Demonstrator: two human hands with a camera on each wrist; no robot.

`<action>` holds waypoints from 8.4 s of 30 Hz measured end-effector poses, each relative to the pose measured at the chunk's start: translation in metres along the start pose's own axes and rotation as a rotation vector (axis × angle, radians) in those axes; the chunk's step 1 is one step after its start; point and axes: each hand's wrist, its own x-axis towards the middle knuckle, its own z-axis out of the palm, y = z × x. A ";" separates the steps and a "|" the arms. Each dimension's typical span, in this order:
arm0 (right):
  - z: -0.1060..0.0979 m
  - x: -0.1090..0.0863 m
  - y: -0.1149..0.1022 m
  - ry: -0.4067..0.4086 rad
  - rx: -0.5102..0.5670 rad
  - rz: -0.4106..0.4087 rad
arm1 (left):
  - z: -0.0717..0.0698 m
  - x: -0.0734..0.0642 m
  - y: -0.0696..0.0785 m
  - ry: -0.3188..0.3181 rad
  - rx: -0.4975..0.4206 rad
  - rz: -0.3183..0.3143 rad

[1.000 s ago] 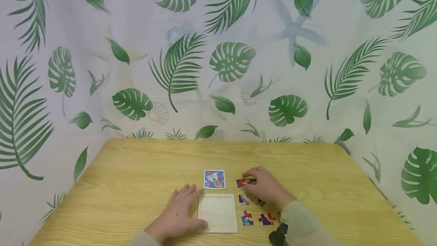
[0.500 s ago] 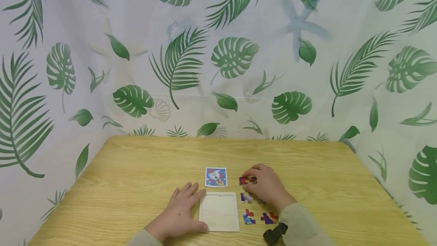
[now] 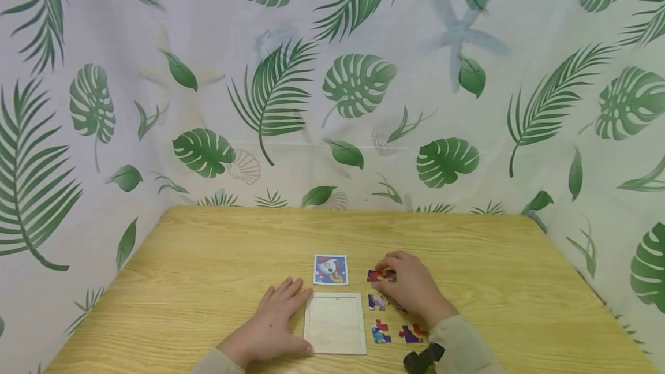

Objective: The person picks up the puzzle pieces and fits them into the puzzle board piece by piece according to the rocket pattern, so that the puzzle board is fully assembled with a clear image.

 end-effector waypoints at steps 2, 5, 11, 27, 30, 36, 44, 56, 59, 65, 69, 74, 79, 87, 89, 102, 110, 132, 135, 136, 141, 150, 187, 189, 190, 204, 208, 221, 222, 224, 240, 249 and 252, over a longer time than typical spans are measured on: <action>0.001 0.001 -0.001 0.010 -0.005 0.005 | 0.000 -0.001 -0.001 -0.002 0.001 0.002; 0.002 0.003 -0.003 0.029 -0.017 0.007 | 0.000 -0.001 -0.003 -0.007 0.007 -0.002; 0.005 0.006 -0.004 0.034 -0.040 0.008 | 0.002 -0.001 -0.004 -0.024 -0.017 -0.016; 0.011 -0.003 -0.012 0.009 0.191 0.070 | -0.004 -0.005 -0.001 -0.030 0.029 -0.014; 0.011 -0.003 -0.020 0.001 0.191 0.048 | -0.004 -0.005 -0.002 -0.027 0.032 -0.006; 0.009 -0.006 -0.043 -0.032 0.141 -0.021 | -0.002 -0.001 -0.001 -0.027 0.005 -0.004; 0.020 -0.010 -0.074 -0.079 0.183 -0.111 | -0.004 0.000 0.000 -0.035 0.033 -0.006; 0.036 -0.005 -0.091 -0.131 0.081 -0.198 | -0.004 -0.001 0.000 -0.034 0.015 -0.012; 0.040 -0.004 -0.093 -0.118 0.037 -0.202 | -0.003 -0.002 -0.001 -0.030 0.006 -0.010; 0.046 -0.004 -0.094 -0.104 -0.017 -0.198 | -0.003 -0.004 -0.002 -0.031 -0.014 0.006; 0.041 -0.009 -0.087 -0.135 0.009 -0.203 | -0.002 -0.001 0.000 -0.043 -0.025 0.022; 0.029 -0.019 -0.075 -0.247 0.057 -0.205 | 0.001 0.000 0.002 -0.064 -0.015 0.008; 0.025 -0.021 -0.073 -0.309 0.054 -0.266 | -0.001 0.000 0.001 -0.063 0.003 -0.022; 0.021 -0.023 -0.077 -0.324 0.046 -0.328 | -0.004 -0.001 0.000 -0.053 0.006 -0.007; 0.021 -0.023 -0.077 -0.320 0.044 -0.334 | -0.004 -0.001 0.001 -0.047 0.011 0.001; 0.016 -0.021 -0.066 -0.314 0.146 -0.267 | 0.000 -0.003 0.003 -0.041 0.032 0.013; 0.001 -0.015 -0.049 -0.258 0.224 -0.221 | 0.000 -0.003 0.001 -0.027 0.018 0.027; -0.030 -0.012 0.055 -0.056 0.258 0.015 | 0.000 -0.002 0.000 -0.031 0.017 0.012; -0.027 -0.012 0.058 -0.064 0.234 0.003 | 0.000 -0.001 0.000 -0.033 0.019 0.011; -0.026 -0.012 0.058 -0.062 0.221 -0.003 | 0.000 -0.001 0.000 -0.033 0.020 0.012; -0.023 -0.012 0.054 -0.058 0.162 -0.005 | 0.000 -0.001 -0.002 -0.032 0.029 0.019; -0.023 -0.012 0.048 -0.059 0.130 -0.005 | -0.002 0.000 -0.002 -0.042 0.023 0.008; -0.020 -0.008 0.043 -0.015 0.008 -0.018 | 0.001 0.000 -0.003 -0.030 0.035 0.016; -0.020 -0.008 0.043 -0.008 0.004 -0.025 | 0.001 0.000 -0.003 -0.029 0.036 0.010; -0.020 -0.008 0.043 -0.005 0.005 -0.028 | 0.001 0.000 -0.003 -0.029 0.036 0.007; -0.020 -0.008 0.010 0.010 0.058 -0.036 | 0.000 -0.001 -0.002 -0.034 0.018 0.011; -0.020 -0.007 -0.009 -0.003 0.060 -0.057 | -0.001 -0.002 -0.001 -0.034 0.018 0.011; 0.003 -0.011 -0.061 -0.125 0.099 -0.131 | -0.002 -0.002 0.000 -0.046 0.015 -0.004; 0.005 -0.011 -0.063 -0.138 0.103 -0.127 | -0.002 -0.002 0.000 -0.046 0.014 -0.003; 0.009 -0.011 -0.066 -0.155 0.107 -0.114 | -0.002 -0.002 0.000 -0.044 0.012 0.000; 0.024 -0.010 -0.070 -0.144 -0.015 -0.167 | 0.001 -0.001 0.001 -0.041 0.058 -0.005; 0.027 -0.012 -0.068 -0.101 -0.080 -0.218 | 0.003 -0.001 0.003 -0.042 0.053 0.037; 0.029 -0.011 -0.067 -0.086 -0.085 -0.233 | 0.004 -0.001 0.003 -0.036 0.057 0.046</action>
